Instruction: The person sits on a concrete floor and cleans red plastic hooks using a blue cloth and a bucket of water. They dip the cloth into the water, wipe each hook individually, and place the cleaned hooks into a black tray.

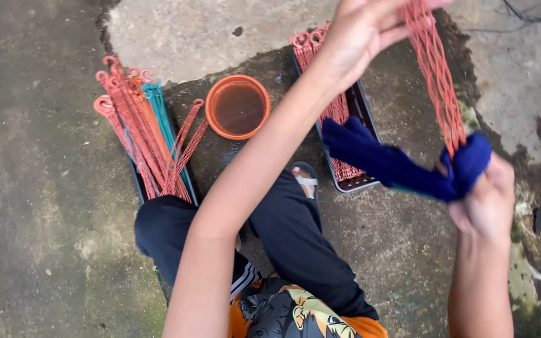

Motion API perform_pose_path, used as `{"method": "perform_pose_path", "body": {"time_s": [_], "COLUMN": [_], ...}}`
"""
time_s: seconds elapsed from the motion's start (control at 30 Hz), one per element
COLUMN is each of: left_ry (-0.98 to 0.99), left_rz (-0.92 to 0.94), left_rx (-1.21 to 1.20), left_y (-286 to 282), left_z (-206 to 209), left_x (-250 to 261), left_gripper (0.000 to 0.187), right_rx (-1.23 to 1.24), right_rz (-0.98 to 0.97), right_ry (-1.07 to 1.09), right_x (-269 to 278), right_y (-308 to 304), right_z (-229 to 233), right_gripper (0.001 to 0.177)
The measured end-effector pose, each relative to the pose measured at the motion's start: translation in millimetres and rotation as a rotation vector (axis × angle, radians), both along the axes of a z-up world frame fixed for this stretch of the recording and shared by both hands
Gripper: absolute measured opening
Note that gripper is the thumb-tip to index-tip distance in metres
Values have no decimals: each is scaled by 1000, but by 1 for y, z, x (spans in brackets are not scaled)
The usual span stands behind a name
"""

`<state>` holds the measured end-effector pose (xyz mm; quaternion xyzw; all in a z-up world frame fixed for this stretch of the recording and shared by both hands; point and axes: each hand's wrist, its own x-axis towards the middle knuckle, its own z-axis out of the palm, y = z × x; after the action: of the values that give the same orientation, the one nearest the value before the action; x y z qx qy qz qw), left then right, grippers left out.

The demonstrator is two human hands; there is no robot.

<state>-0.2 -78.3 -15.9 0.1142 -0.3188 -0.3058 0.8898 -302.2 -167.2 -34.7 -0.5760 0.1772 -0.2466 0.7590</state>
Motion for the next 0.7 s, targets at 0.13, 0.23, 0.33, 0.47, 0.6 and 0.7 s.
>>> {"method": "perform_pose_path", "body": {"time_s": [0.13,0.23,0.33,0.47,0.6,0.7], "left_ry": [-34,107,301,186,160,161], "left_rz": [-124,-77,-177,-148,-96,-126], "left_rx": [238,562,788,1010,1157,1005], "left_y": [3,6,0,-18,-37,-44], "left_z": [-10,-26,-61,-142,-227,-322], "left_x": [-15,-24,-14,1,27,45], "left_gripper": [29,36,60,33,36,42], "right_rx": [-23,121,101,320,360,237], "right_rz": [15,63,-51,-106,-244,-419], "right_ry": [116,123,552,777,574,747], "right_x": [-102,-145,-138,-92,-58,-40], "right_y": [-10,-23,-29,-10,-6,-8], "right_z": [-26,-83,-164,-270,-380,-436], "right_gripper": [27,17,18,29,17,13]}}
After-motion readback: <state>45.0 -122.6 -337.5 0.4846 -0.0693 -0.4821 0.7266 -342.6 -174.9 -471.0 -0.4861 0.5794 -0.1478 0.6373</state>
